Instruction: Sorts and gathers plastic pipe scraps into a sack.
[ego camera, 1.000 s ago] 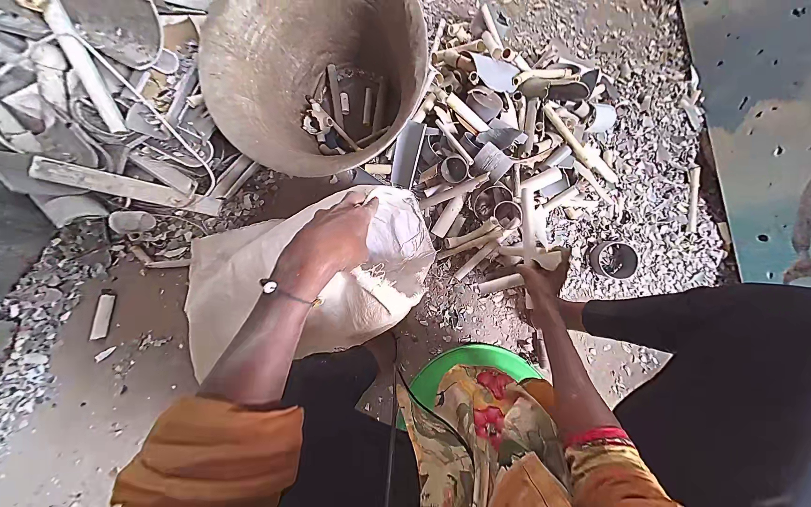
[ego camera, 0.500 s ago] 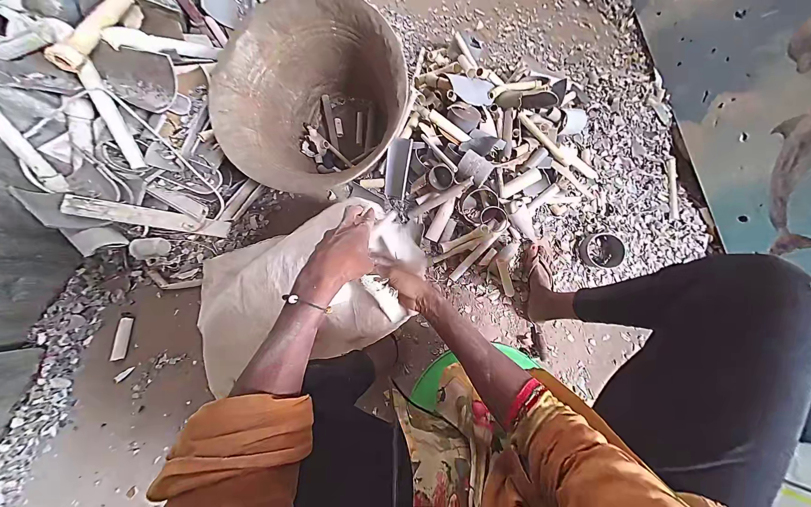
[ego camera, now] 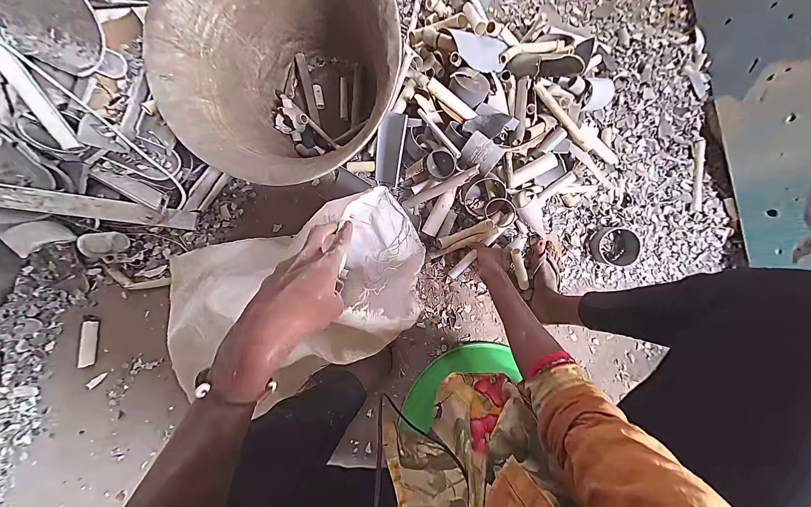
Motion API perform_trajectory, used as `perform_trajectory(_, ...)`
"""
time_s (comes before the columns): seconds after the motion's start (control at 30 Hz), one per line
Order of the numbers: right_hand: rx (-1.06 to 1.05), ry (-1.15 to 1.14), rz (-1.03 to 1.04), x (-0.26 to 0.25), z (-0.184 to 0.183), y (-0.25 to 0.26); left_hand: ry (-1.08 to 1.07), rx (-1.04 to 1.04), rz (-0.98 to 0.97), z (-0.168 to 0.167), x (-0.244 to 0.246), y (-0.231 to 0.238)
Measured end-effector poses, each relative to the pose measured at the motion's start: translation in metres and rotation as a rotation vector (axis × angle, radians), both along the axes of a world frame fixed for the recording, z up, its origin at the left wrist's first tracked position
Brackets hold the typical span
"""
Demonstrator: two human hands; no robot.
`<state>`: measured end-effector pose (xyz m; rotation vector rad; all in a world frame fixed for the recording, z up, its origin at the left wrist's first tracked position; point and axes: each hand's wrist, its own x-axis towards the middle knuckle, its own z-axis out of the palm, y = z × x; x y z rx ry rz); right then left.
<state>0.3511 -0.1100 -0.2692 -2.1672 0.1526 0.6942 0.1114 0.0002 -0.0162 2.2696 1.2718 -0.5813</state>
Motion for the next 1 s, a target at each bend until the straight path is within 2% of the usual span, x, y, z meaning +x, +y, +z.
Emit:
perform_trajectory(0.03,-0.158,0.445,0.186,0.03,0.035,0.011,0.015,-0.016,-0.011,-0.002,0.001,0.0)
perform_trajectory(0.07,-0.157,0.159,0.027,0.02,-0.004,0.026,0.033,-0.029,-0.029,-0.003,0.001,0.0)
perform_trajectory(0.1,-0.134,0.02,-0.051,0.022,-0.041,0.037,0.054,-0.041,-0.048,-0.004,0.003,0.002)
perform_trajectory(0.17,-0.118,0.082,-0.098,0.038,-0.068,0.048,0.086,-0.058,-0.083,-0.003,0.008,0.006)
perform_trajectory(0.27,-0.16,0.135,-0.113,0.051,-0.075,0.049,0.093,-0.058,-0.11,-0.002,0.014,0.013)
perform_trajectory(0.37,-0.18,0.068,-0.128,0.053,-0.079,0.043,0.127,-0.057,-0.113,0.0,0.021,0.015)
perform_trajectory(0.53,-0.026,0.028,-0.278,0.039,-0.069,0.03,0.141,-0.055,-0.097,-0.001,0.018,0.009)
perform_trajectory(0.67,0.261,0.023,-0.298,0.032,-0.042,0.003,0.117,-0.051,-0.07,-0.001,0.013,0.006)
perform_trajectory(0.8,0.524,0.003,-0.315,0.025,0.023,-0.027,0.074,-0.031,-0.066,0.003,0.012,0.002)
perform_trajectory(0.93,0.598,0.08,-0.498,0.027,0.068,-0.026,0.014,-0.043,-0.036,0.005,0.008,-0.001)
perform_trajectory(1.0,0.599,0.113,-0.499,0.019,0.08,-0.017,-0.016,-0.054,-0.031,0.001,0.006,-0.004)
